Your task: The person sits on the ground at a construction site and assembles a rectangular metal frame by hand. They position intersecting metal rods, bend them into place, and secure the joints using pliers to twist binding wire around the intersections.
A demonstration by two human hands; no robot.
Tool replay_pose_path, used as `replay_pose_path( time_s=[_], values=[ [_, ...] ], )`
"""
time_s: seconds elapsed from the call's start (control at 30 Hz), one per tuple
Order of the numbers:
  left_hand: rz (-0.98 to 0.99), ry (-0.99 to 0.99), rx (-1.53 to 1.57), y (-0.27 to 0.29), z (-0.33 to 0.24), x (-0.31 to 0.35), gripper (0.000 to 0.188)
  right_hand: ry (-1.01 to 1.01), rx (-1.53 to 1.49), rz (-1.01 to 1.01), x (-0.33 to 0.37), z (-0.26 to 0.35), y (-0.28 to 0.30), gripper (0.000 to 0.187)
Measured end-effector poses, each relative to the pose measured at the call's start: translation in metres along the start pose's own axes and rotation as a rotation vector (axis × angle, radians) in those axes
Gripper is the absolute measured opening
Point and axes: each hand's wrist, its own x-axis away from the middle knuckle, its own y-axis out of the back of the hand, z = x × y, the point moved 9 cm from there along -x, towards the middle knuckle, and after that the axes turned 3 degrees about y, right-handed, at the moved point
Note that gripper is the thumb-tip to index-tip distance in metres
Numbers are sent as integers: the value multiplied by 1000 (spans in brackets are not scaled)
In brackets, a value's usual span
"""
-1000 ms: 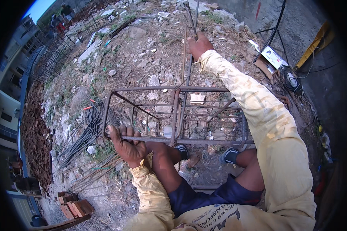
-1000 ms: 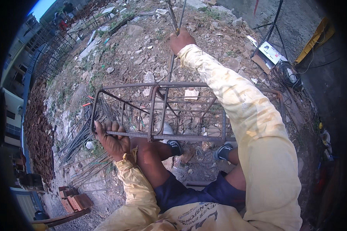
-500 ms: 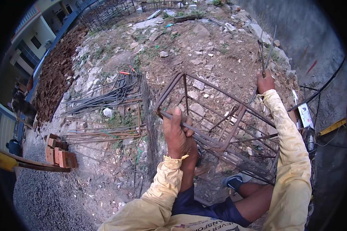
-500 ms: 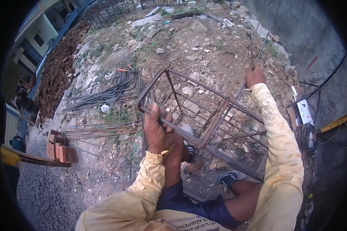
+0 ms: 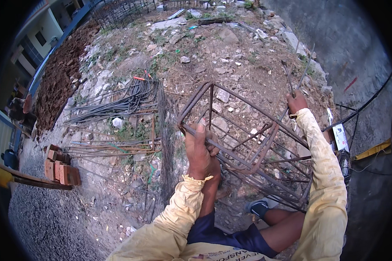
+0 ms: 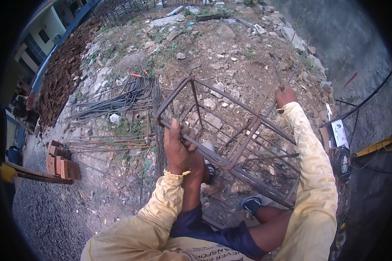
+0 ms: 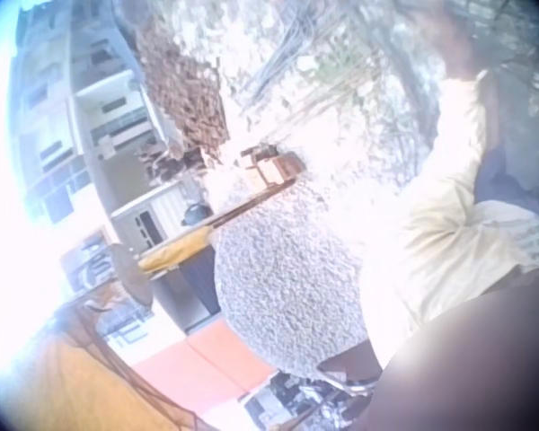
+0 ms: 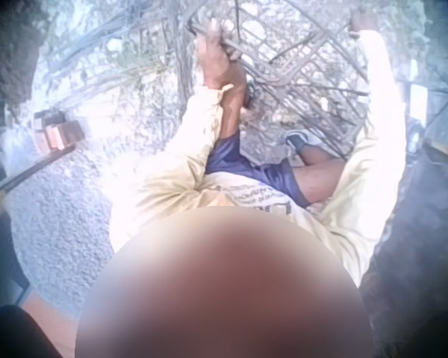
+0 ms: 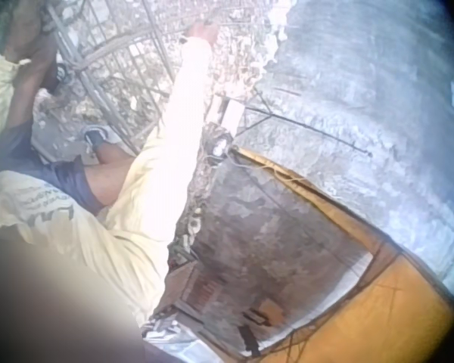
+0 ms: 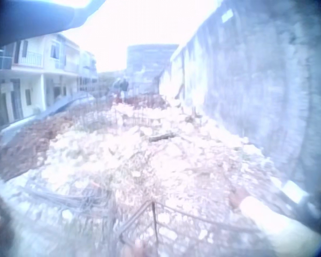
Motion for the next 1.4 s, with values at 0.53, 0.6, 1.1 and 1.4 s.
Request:
replay_pose_path(
  time_s=[0.53,0.6,1.1,1.4],
  values=[
    [150,65,107,36,5,-5,40,12,-56,-52,-1,20,10,48],
    [215,28,94,20,-3,-3,43,4,-57,-43,1,19,12,47],
    [28,39,34,14,-18,-1,29,-140,-406,62,17,32,5,34],
    [-18,67,-1,8,-16,3,25,-132,-601,85,11,20,-2,24]
  ],
)
